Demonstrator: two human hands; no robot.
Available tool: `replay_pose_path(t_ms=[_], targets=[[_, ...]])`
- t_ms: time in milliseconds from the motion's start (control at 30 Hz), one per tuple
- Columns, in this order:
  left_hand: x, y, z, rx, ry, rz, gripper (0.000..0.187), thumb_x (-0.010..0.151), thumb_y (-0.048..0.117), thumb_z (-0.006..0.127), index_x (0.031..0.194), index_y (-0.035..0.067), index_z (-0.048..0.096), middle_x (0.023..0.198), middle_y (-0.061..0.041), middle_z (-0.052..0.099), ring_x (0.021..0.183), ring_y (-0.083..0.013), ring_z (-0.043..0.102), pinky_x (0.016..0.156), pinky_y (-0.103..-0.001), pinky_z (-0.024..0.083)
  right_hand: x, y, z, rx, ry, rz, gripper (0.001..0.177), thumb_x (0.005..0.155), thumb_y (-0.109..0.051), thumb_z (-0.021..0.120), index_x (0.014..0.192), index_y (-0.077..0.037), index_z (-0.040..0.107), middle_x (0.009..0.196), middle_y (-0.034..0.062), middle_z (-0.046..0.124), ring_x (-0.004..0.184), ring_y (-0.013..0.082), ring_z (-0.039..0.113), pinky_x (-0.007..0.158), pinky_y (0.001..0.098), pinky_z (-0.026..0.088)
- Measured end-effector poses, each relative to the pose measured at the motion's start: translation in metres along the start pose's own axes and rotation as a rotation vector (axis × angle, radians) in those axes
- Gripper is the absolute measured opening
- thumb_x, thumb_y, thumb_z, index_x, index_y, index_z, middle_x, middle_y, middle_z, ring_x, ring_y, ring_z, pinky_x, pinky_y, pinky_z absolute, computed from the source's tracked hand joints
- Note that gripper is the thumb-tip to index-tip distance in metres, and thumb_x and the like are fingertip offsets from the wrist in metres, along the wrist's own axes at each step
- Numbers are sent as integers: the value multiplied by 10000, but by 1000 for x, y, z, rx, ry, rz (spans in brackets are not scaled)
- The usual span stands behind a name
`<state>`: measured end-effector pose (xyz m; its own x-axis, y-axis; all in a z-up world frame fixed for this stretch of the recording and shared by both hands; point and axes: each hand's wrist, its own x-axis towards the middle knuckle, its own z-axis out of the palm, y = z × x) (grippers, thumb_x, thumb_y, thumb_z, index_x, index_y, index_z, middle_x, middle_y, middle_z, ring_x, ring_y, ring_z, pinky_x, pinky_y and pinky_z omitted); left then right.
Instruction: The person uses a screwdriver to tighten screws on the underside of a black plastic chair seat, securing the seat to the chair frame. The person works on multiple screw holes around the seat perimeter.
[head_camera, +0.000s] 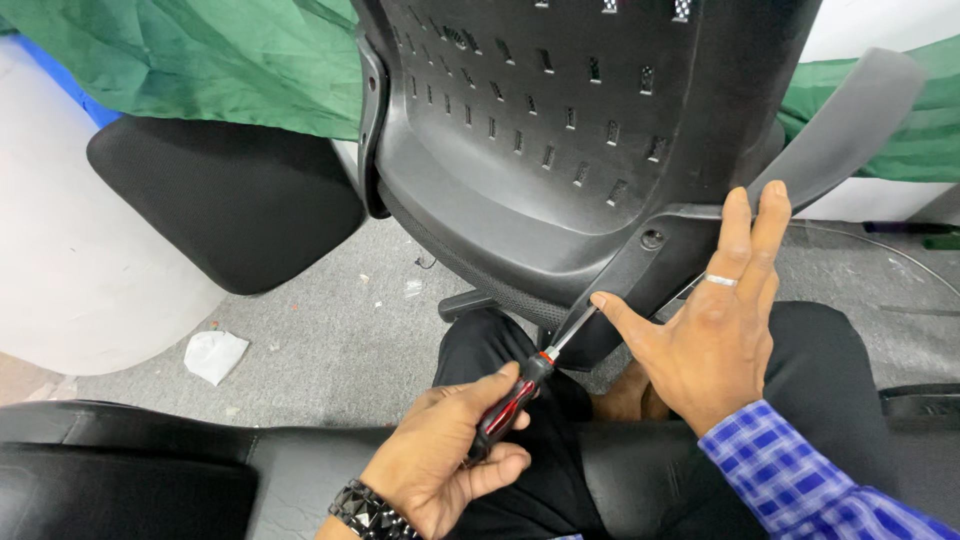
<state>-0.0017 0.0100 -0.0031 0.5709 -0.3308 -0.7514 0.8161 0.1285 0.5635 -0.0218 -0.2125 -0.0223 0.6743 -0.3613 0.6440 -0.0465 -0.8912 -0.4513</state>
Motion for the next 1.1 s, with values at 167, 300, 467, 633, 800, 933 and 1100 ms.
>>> replay_pose_path(t_ms=[167, 300, 467, 633, 800, 933, 1100], targets=[[-9, 2, 7, -37, -34, -54, 338, 928, 271, 611, 1044, -41, 668, 803, -177, 768, 530, -233, 715, 507, -313, 624, 1, -1, -1, 4, -2, 4, 1295, 640, -372, 983, 1588, 21, 193, 1670, 247, 99, 1308, 501, 462, 1010, 528, 486], [-10, 3, 7, -3, -92, -1, 278, 911, 220, 666, 1056, -14, 706, 790, -136, 743, 532, -197, 698, 510, -294, 623, 3, -2, -2, 2, -19, 14, 1281, 645, -357, 975, 1581, 32, 191, 1662, 251, 98, 1305, 490, 460, 999, 524, 486], [-4, 0, 4, 15, -87, 45, 196, 930, 192, 742, 1039, 34, 703, 759, -71, 672, 515, -124, 629, 475, -225, 561, 3, -3, -2, 12, -22, 28, 1268, 657, -349, 969, 1578, 37, 188, 1657, 257, 97, 1307, 479, 456, 999, 514, 489], [-1, 0, 1, -9, -95, 12, 377, 932, 358, 653, 1006, -7, 710, 702, -84, 644, 454, -148, 586, 416, -223, 524, 4, -5, -3, 12, -18, 24, 1264, 652, -354, 963, 1570, 36, 187, 1649, 260, 106, 1308, 478, 463, 991, 505, 495], [-2, 3, 2, 43, -36, 0, 284, 941, 263, 668, 1019, -9, 698, 741, -93, 689, 490, -145, 587, 433, -223, 518, 3, -5, -4, -16, -30, 39, 1248, 654, -378, 952, 1562, 26, 197, 1644, 250, 124, 1280, 480, 479, 978, 511, 493], [-5, 6, 2, 92, -71, 35, 222, 930, 203, 711, 1067, 29, 727, 750, -76, 697, 524, -135, 604, 451, -213, 525, 3, -4, -3, -21, -26, 26, 1252, 651, -387, 948, 1559, 29, 193, 1641, 255, 127, 1271, 491, 480, 968, 512, 496], [-4, 5, 6, -14, 23, -35, 423, 933, 383, 648, 1056, -22, 656, 757, -141, 737, 485, -158, 584, 405, -226, 489, 4, -2, -1, -33, -17, 37, 1262, 638, -399, 955, 1561, 17, 201, 1642, 246, 130, 1271, 488, 483, 973, 514, 496]])
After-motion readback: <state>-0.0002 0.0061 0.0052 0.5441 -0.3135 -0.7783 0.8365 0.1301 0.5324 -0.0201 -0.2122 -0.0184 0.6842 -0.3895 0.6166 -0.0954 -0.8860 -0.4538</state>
